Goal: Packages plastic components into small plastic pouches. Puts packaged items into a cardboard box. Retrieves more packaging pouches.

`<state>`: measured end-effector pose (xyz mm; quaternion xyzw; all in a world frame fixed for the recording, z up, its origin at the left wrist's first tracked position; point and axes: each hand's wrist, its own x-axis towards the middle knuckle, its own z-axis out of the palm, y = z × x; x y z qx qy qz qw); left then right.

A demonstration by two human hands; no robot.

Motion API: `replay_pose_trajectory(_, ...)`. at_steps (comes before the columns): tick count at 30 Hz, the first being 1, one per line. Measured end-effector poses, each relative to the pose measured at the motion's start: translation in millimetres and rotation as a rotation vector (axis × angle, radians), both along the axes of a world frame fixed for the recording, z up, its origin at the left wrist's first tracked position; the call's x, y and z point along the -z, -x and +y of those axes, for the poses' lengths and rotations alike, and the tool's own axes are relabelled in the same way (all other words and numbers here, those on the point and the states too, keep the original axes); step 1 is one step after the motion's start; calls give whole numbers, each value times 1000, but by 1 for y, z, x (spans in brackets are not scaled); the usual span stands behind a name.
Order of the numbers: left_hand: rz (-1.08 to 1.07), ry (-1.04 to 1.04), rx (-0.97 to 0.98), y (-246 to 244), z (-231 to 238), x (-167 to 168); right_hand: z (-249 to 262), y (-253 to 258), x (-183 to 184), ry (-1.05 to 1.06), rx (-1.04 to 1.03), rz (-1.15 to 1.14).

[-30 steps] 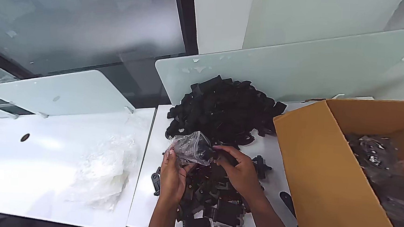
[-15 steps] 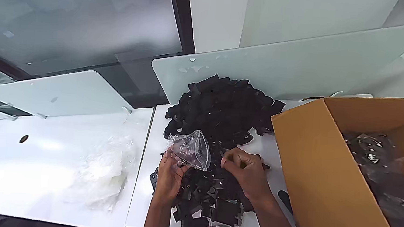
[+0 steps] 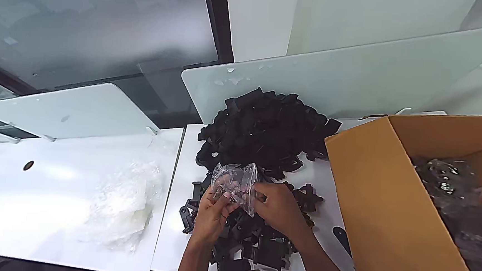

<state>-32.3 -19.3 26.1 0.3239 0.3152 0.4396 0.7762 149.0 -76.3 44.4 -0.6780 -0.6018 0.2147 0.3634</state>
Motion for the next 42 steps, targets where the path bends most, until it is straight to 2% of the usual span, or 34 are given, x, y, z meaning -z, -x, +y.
replay_pose_trajectory(4, 84, -2, -138, 5, 9, 6, -4, 1, 6, -176, 183, 106)
replay_pose_trajectory(6, 124, 35, -265, 8, 16, 9, -8, -2, 7, -172, 283, 157)
replay_pose_trajectory(8, 125, 63, -324, 13, 22, 11, -14, -8, 7, 15, 259, 118)
replay_pose_trajectory(11, 110, 102, -313, 15, 24, 10, -13, -13, 8, 365, 100, 54)
replay_pose_trajectory(13, 91, 117, -286, 12, 22, 6, -11, -12, 10, 466, 65, 23)
replay_pose_trajectory(15, 77, 103, -257, 11, 19, 5, -12, -8, 8, 411, 71, 14)
replay_pose_trajectory(19, 112, 8, -173, 11, 17, 7, -19, -4, 6, -45, 105, 94)
replay_pose_trajectory(21, 120, -17, -134, 10, 14, 8, -17, 0, 6, -170, 45, 206)
replay_pose_trajectory(25, 103, -52, -45, 7, 3, 4, -9, 7, 8, -74, -13, 184)
replay_pose_trajectory(30, 122, -136, -24, 10, 0, 8, -6, 12, 5, 14, -96, 185)
replay_pose_trajectory(38, 155, -216, 82, 10, -2, 8, -6, 20, 8, -10, 18, 253)
replay_pose_trajectory(42, 175, -228, 62, 11, 0, 10, -7, 20, 5, -84, 156, 300)
